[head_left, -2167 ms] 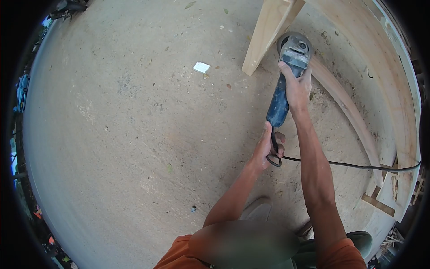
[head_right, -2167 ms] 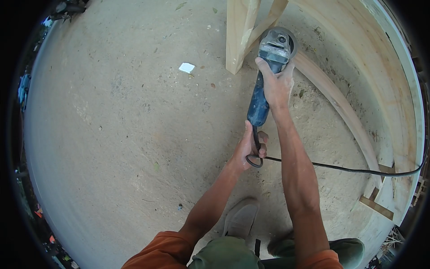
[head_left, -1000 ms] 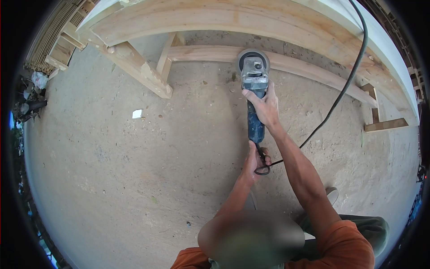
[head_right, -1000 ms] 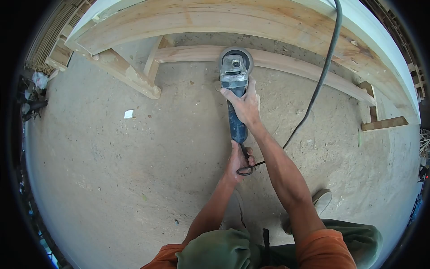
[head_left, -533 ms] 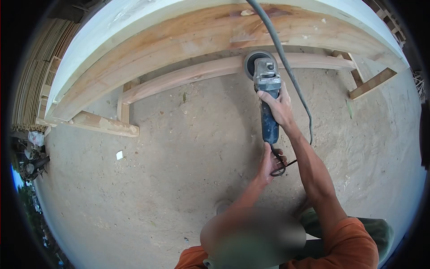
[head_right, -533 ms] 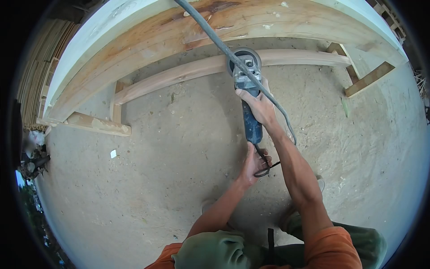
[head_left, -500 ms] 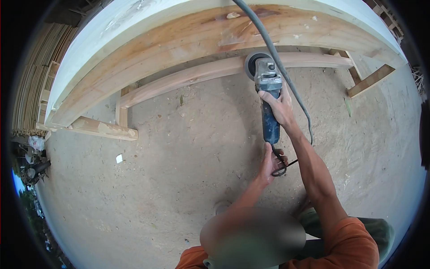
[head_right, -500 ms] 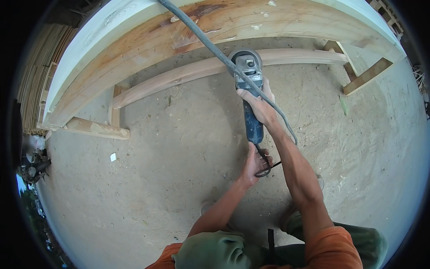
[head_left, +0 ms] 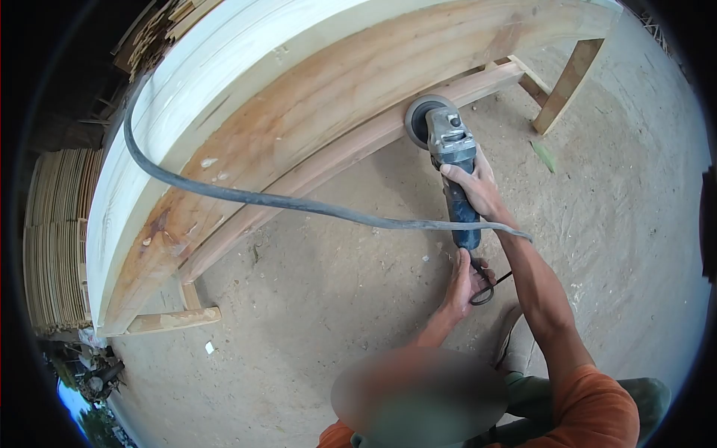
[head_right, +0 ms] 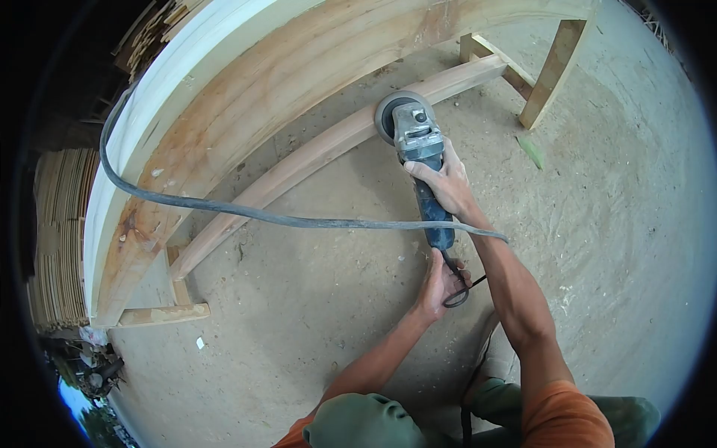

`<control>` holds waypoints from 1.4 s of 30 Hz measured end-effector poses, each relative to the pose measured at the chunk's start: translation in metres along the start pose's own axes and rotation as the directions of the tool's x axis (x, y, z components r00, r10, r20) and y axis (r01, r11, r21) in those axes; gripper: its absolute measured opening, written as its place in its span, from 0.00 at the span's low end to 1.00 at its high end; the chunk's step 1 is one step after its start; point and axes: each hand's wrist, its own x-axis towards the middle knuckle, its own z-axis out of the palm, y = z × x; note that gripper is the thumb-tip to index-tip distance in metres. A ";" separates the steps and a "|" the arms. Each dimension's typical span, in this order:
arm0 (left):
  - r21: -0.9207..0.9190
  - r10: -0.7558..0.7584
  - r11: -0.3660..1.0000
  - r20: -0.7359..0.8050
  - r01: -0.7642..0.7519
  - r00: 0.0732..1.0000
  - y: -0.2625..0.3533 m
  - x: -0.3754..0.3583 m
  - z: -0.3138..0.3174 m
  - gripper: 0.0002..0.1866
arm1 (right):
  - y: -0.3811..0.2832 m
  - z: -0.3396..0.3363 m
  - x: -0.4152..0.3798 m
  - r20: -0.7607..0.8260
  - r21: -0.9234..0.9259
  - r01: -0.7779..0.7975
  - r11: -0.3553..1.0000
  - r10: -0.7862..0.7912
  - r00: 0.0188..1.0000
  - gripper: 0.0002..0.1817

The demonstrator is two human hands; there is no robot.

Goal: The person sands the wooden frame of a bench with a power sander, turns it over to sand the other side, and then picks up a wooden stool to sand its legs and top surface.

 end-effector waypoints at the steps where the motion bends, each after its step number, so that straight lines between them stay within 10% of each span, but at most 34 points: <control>1: 0.013 0.000 1.000 0.004 0.000 1.000 -0.001 0.008 0.007 0.37 | 0.003 -0.010 0.006 -0.017 -0.020 0.035 0.999 -0.035 0.999 0.47; 29: 0.266 -0.118 0.956 -0.042 0.125 0.992 -0.006 0.140 0.110 0.27 | 0.031 -0.185 0.103 -0.181 0.107 0.042 0.993 -0.022 0.983 0.53; 37: 0.279 0.047 0.947 0.365 -0.157 0.930 0.019 0.022 0.049 0.33 | -0.007 -0.107 0.002 0.069 0.560 -0.042 0.827 0.004 0.998 0.36; 42: 0.363 0.087 0.910 0.301 -0.198 0.950 0.028 -0.074 0.004 0.27 | -0.010 -0.023 -0.055 0.256 0.570 -0.103 0.815 -0.057 0.965 0.38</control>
